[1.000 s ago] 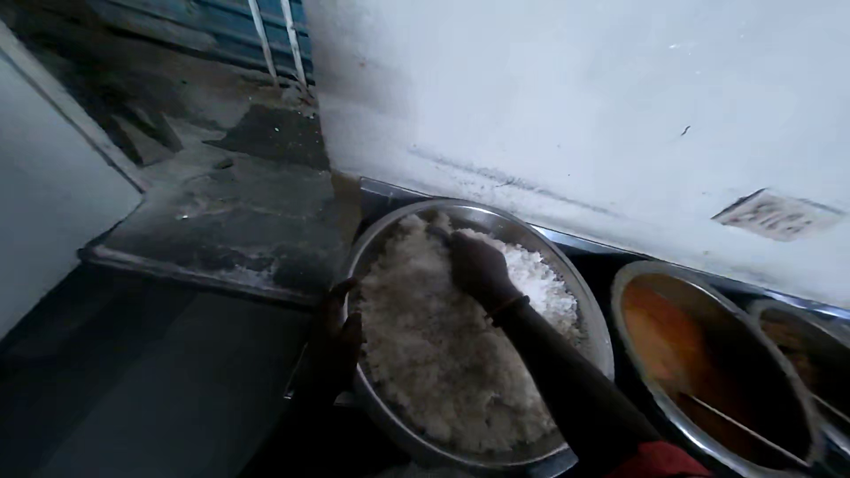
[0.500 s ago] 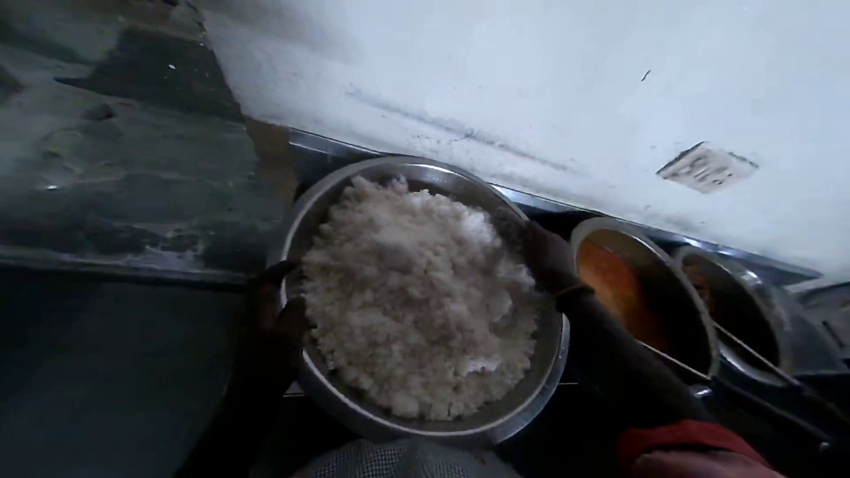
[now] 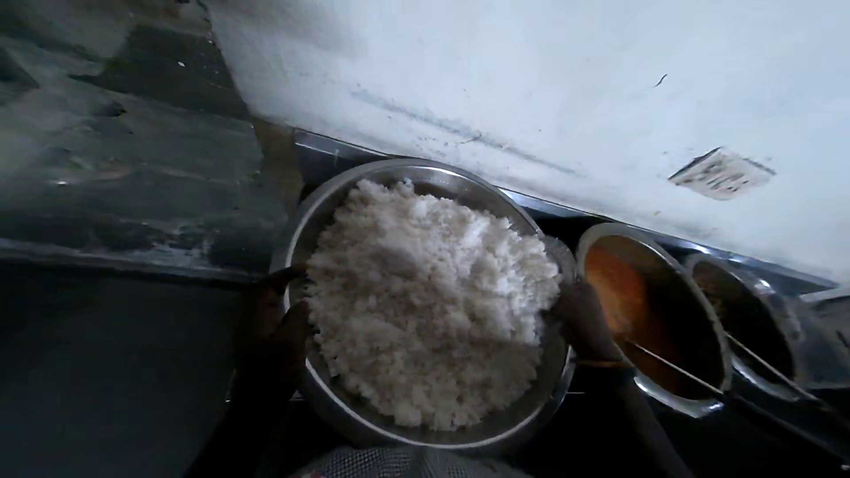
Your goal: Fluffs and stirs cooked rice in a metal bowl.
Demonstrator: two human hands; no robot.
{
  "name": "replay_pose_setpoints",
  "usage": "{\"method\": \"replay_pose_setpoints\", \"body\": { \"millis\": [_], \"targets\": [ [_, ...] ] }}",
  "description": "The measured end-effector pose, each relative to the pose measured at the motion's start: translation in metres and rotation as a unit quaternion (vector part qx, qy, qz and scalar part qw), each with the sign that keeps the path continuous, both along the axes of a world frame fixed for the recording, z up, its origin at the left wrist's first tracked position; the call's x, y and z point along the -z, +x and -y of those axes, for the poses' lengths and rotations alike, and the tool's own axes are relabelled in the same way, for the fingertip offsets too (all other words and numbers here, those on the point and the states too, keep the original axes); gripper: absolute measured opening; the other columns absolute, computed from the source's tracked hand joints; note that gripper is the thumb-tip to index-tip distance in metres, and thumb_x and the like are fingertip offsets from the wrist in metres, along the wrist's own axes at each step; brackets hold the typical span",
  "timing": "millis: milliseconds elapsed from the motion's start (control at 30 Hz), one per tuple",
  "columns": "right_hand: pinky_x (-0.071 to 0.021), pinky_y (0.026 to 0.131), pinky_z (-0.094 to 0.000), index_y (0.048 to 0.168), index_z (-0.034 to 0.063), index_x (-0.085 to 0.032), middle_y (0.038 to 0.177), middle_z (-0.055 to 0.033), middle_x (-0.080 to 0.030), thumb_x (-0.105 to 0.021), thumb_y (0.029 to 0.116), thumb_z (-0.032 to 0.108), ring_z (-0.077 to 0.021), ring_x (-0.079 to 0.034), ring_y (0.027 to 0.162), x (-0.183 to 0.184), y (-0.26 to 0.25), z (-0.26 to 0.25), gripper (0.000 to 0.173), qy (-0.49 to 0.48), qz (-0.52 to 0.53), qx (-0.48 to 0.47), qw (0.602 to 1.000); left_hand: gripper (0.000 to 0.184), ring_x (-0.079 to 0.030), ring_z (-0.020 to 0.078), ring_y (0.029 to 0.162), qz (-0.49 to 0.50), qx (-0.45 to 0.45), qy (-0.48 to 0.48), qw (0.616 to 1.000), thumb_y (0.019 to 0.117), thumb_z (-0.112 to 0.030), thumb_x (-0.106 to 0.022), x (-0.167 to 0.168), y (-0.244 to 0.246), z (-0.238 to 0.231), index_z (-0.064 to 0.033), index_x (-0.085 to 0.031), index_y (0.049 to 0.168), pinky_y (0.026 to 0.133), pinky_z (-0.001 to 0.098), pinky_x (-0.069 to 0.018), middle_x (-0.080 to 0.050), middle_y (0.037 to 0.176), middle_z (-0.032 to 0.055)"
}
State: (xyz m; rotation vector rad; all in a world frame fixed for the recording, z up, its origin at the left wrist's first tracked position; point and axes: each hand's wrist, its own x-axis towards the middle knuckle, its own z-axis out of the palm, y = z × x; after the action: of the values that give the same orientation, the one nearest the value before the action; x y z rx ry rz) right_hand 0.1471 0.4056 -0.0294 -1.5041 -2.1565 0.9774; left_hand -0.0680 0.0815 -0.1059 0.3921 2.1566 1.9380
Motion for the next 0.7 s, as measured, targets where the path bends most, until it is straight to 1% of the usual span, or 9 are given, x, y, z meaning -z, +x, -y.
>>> {"method": "replay_pose_setpoints", "body": {
  "millis": [67,167,233,300,333,433,500,633,700],
  "targets": [
    [-0.0570,0.063,-0.0395,0.128,0.0027,-0.055,0.092,-0.0104,-0.063,-0.048,0.1082,0.021,-0.0170,-0.062,0.071,-0.022,-0.023,-0.003,0.028,0.026,-0.023,-0.010,0.999,0.046,-0.061,0.0127,0.116,-0.005,0.003,-0.009,1.000,0.0959,-0.008,-0.053,-0.002,0.000,0.000,-0.0103,-0.053,0.142,0.094,0.0331,-0.0547,-0.057,0.141,0.0065],
    [-0.0572,0.083,-0.0557,0.132,0.0051,-0.060,0.109,-0.0178,-0.069,-0.053,0.1051,0.020,-0.0302,-0.069,0.094,-0.064,-0.068,-0.001,0.032,0.161,0.022,-0.102,0.981,0.045,-0.061,0.0117,0.118,-0.008,0.002,-0.045,0.999,0.0977,-0.012,-0.053,-0.005,0.002,0.000,-0.0147,-0.052,0.142,0.094,0.0337,-0.0546,-0.057,0.142,0.0037],
    [-0.0553,0.078,-0.0629,0.131,0.0137,-0.063,0.109,-0.0169,-0.072,-0.053,0.1047,0.027,-0.0379,-0.071,0.095,-0.082,-0.098,0.011,0.031,0.289,0.101,-0.148,0.940,0.042,-0.063,0.0163,0.113,0.000,-0.012,-0.072,0.997,0.1002,-0.011,-0.053,-0.009,0.001,0.000,-0.0156,-0.054,0.142,0.089,0.0397,-0.0561,-0.058,0.140,0.0055],
    [-0.0558,0.070,-0.0602,0.134,0.0190,-0.064,0.107,-0.0150,-0.073,-0.053,0.1046,0.027,-0.0386,-0.072,0.091,-0.075,-0.120,0.027,0.032,0.392,0.154,-0.191,0.887,0.040,-0.066,0.0172,0.103,0.021,-0.023,-0.082,0.996,0.1021,-0.008,-0.052,-0.014,0.003,-0.002,-0.0161,-0.054,0.141,0.080,0.0392,-0.0575,-0.059,0.138,0.0062],
    [-0.0564,0.068,-0.0581,0.133,0.0189,-0.066,0.106,-0.0149,-0.073,-0.054,0.1031,0.021,-0.0382,-0.072,0.090,-0.060,-0.127,0.032,0.032,0.432,0.158,-0.235,0.856,0.040,-0.066,0.0167,0.101,0.022,-0.022,-0.073,0.997,0.1019,-0.008,-0.052,-0.013,0.003,-0.001,-0.0162,-0.055,0.141,0.079,0.0385,-0.0573,-0.060,0.138,0.0060],
    [-0.0559,0.077,-0.0567,0.133,0.0218,-0.067,0.113,-0.0124,-0.071,-0.061,0.1003,0.020,-0.0374,-0.069,0.099,-0.021,-0.140,0.025,0.033,0.437,0.184,-0.397,0.786,0.043,-0.062,0.0151,0.116,0.006,-0.005,-0.024,1.000,0.0988,-0.009,-0.052,0.000,0.000,0.003,-0.0142,-0.054,0.141,0.093,0.0382,-0.0555,-0.058,0.141,0.0048],
    [-0.0563,0.081,-0.0586,0.136,0.0269,-0.066,0.119,-0.0112,-0.072,-0.056,0.1037,0.023,-0.0366,-0.070,0.102,-0.047,-0.148,0.016,0.035,0.402,0.205,-0.381,0.807,0.042,-0.063,0.0157,0.116,-0.009,0.000,-0.039,0.999,0.0990,-0.013,-0.054,0.001,-0.003,0.004,-0.0156,-0.056,0.140,0.093,0.0397,-0.0558,-0.060,0.139,0.0049],
    [-0.0539,0.083,-0.0636,0.137,0.0245,-0.065,0.116,-0.0134,-0.074,-0.050,0.1081,0.033,-0.0375,-0.071,0.102,-0.136,-0.139,0.011,0.034,0.395,0.143,-0.338,0.842,0.040,-0.065,0.0169,0.100,-0.002,-0.005,-0.067,0.998,0.0983,-0.010,-0.052,-0.001,-0.003,0.003,-0.0184,-0.058,0.137,0.077,0.0385,-0.0571,-0.060,0.135,0.0050],
    [-0.0540,0.082,-0.0633,0.131,0.0231,-0.069,0.111,-0.0119,-0.074,-0.055,0.1052,0.034,-0.0356,-0.071,0.100,-0.137,-0.135,0.019,0.031,0.400,0.139,-0.346,0.837,0.039,-0.065,0.0167,0.093,0.004,-0.004,-0.078,0.997,0.1001,-0.010,-0.052,-0.003,-0.003,0.003,-0.0208,-0.058,0.137,0.070,0.0378,-0.0566,-0.059,0.137,0.0035]
  ]
}}
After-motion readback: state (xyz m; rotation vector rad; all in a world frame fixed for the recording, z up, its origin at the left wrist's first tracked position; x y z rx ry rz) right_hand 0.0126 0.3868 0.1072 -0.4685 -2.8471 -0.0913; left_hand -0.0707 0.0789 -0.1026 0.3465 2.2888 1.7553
